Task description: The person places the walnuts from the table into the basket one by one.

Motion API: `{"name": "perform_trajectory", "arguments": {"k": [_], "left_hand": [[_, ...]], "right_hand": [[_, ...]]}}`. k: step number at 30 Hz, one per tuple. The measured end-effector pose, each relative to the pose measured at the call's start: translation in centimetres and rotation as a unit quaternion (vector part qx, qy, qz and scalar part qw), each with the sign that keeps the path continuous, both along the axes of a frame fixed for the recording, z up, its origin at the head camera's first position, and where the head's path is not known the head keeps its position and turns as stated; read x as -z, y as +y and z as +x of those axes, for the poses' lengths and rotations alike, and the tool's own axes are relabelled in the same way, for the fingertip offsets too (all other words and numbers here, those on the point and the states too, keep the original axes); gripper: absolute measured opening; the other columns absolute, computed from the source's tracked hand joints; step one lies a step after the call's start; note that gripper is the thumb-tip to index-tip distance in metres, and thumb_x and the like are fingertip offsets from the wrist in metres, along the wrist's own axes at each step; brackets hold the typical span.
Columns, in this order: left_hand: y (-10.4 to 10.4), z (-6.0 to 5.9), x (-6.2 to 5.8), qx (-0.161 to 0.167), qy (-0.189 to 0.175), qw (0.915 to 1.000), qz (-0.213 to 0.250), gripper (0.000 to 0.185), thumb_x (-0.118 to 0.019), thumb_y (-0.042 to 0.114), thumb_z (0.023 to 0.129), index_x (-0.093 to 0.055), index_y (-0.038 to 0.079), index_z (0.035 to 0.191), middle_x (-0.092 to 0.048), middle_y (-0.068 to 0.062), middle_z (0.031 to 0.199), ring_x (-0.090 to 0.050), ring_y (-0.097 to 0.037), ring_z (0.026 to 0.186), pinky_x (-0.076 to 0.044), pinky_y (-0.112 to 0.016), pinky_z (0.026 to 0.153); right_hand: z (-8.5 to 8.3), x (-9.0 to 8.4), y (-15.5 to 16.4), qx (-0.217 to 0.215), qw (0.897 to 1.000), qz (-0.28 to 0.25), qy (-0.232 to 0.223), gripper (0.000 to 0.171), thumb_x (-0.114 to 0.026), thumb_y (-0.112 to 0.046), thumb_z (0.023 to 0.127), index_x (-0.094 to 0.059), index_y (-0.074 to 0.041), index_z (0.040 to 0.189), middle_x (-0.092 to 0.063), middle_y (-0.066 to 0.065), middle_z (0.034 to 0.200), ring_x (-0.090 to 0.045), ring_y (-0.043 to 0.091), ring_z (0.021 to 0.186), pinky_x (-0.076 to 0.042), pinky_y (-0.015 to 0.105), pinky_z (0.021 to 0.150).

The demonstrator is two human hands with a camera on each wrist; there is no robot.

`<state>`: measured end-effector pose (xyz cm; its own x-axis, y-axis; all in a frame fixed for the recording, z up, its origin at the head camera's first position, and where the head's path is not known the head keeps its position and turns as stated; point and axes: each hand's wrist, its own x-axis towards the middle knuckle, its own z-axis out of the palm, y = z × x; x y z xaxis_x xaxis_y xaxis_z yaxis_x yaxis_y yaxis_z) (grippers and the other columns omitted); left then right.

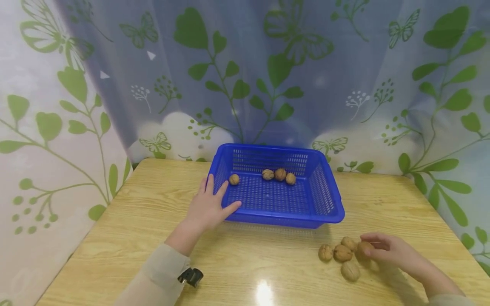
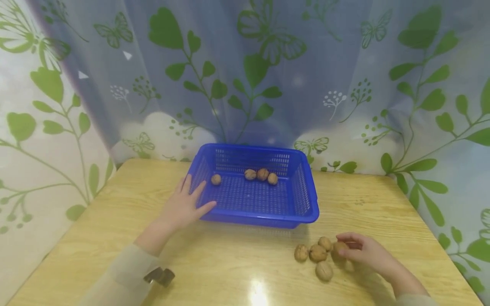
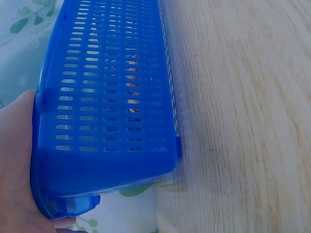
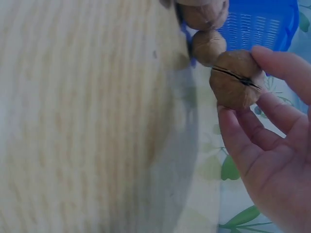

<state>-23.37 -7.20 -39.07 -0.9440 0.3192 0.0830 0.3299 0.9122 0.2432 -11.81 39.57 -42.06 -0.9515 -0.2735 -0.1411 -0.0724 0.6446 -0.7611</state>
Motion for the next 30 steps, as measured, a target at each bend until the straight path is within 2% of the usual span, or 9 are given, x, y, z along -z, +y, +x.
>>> {"name": "perform_trajectory", "arguments": {"k": [5,7,9,11,13,15,23,30], "left_hand": [[0.0,-0.1,0.1,0.001,0.004,1.0,0.004,0.087,-0.028,0.074,0.085,-0.027,0.015,0.148,-0.005,-0.028,0.151,-0.002,-0.041,0.139,-0.027,-0.056,0.103],[0.0,0.0,0.0,0.001,0.003,1.0,0.003,0.086,-0.029,0.074,0.085,-0.027,0.015,0.148,-0.005,-0.028,0.151,-0.002,-0.041,0.138,-0.028,-0.056,0.103],[-0.1,0.1,-0.1,0.001,0.002,1.0,0.001,0.086,-0.03,0.073,0.086,-0.027,0.015,0.148,-0.005,-0.028,0.151,-0.002,-0.042,0.138,-0.028,-0.056,0.103],[-0.1,0.2,-0.3,0.002,0.002,1.0,0.001,0.085,-0.031,0.072,0.086,-0.027,0.014,0.148,-0.005,-0.028,0.151,-0.002,-0.042,0.138,-0.027,-0.056,0.103],[-0.1,0.2,-0.3,0.003,0.001,1.0,0.0,0.084,-0.032,0.072,0.087,-0.027,0.014,0.148,-0.005,-0.028,0.151,-0.003,-0.042,0.138,-0.027,-0.056,0.103],[-0.1,0.2,-0.4,0.004,0.001,1.0,0.0,0.084,-0.032,0.071,0.087,-0.027,0.014,0.148,-0.005,-0.029,0.151,-0.003,-0.043,0.138,-0.027,-0.056,0.103],[0.0,-0.1,-0.5,0.006,0.001,1.0,-0.004,0.085,-0.03,0.072,0.087,-0.026,0.014,0.148,-0.004,-0.028,0.151,-0.002,-0.042,0.138,-0.028,-0.057,0.102],[0.0,0.2,-0.6,0.004,-0.003,1.0,-0.002,0.084,-0.031,0.072,0.087,-0.027,0.014,0.148,-0.005,-0.029,0.151,-0.002,-0.042,0.138,-0.025,-0.055,0.104]], "right_hand": [[0.1,-1.1,-0.2,0.03,0.999,0.018,0.024,0.044,-0.056,-0.021,0.094,-0.049,0.004,0.13,-0.054,0.023,0.126,-0.043,-0.014,0.1,-0.046,0.022,0.077],[0.2,-1.5,-0.3,0.038,0.998,0.029,0.028,0.044,-0.056,-0.022,0.095,-0.049,0.003,0.13,-0.055,0.021,0.126,-0.045,-0.01,0.103,-0.047,0.025,0.079],[0.3,-1.8,-0.4,0.044,0.998,0.04,0.03,0.044,-0.056,-0.022,0.095,-0.049,0.002,0.131,-0.055,0.021,0.126,-0.05,0.003,0.11,-0.048,0.032,0.082],[0.4,-2.2,-0.5,0.048,0.997,0.047,0.028,0.045,-0.055,-0.023,0.095,-0.048,0.003,0.132,-0.053,0.023,0.128,-0.051,0.023,0.116,-0.048,0.043,0.084],[0.5,-2.5,-0.7,0.053,0.997,0.051,0.029,0.047,-0.054,-0.024,0.095,-0.046,0.004,0.132,-0.05,0.026,0.13,-0.046,0.042,0.118,-0.046,0.052,0.085],[0.5,-3.0,-0.8,0.06,0.996,0.052,0.029,0.049,-0.054,-0.025,0.096,-0.045,0.005,0.133,-0.047,0.028,0.132,-0.04,0.051,0.119,-0.043,0.058,0.085],[0.0,-5.0,-1.2,0.07,0.995,0.061,0.041,0.052,-0.054,-0.03,0.096,-0.044,0.003,0.134,-0.046,0.027,0.133,-0.038,0.05,0.121,-0.041,0.06,0.086],[-0.7,-6.7,-1.7,0.07,0.995,0.054,0.049,0.053,-0.054,-0.03,0.095,-0.042,0.001,0.137,-0.043,0.028,0.135,-0.037,0.05,0.122,-0.037,0.064,0.085]]}}
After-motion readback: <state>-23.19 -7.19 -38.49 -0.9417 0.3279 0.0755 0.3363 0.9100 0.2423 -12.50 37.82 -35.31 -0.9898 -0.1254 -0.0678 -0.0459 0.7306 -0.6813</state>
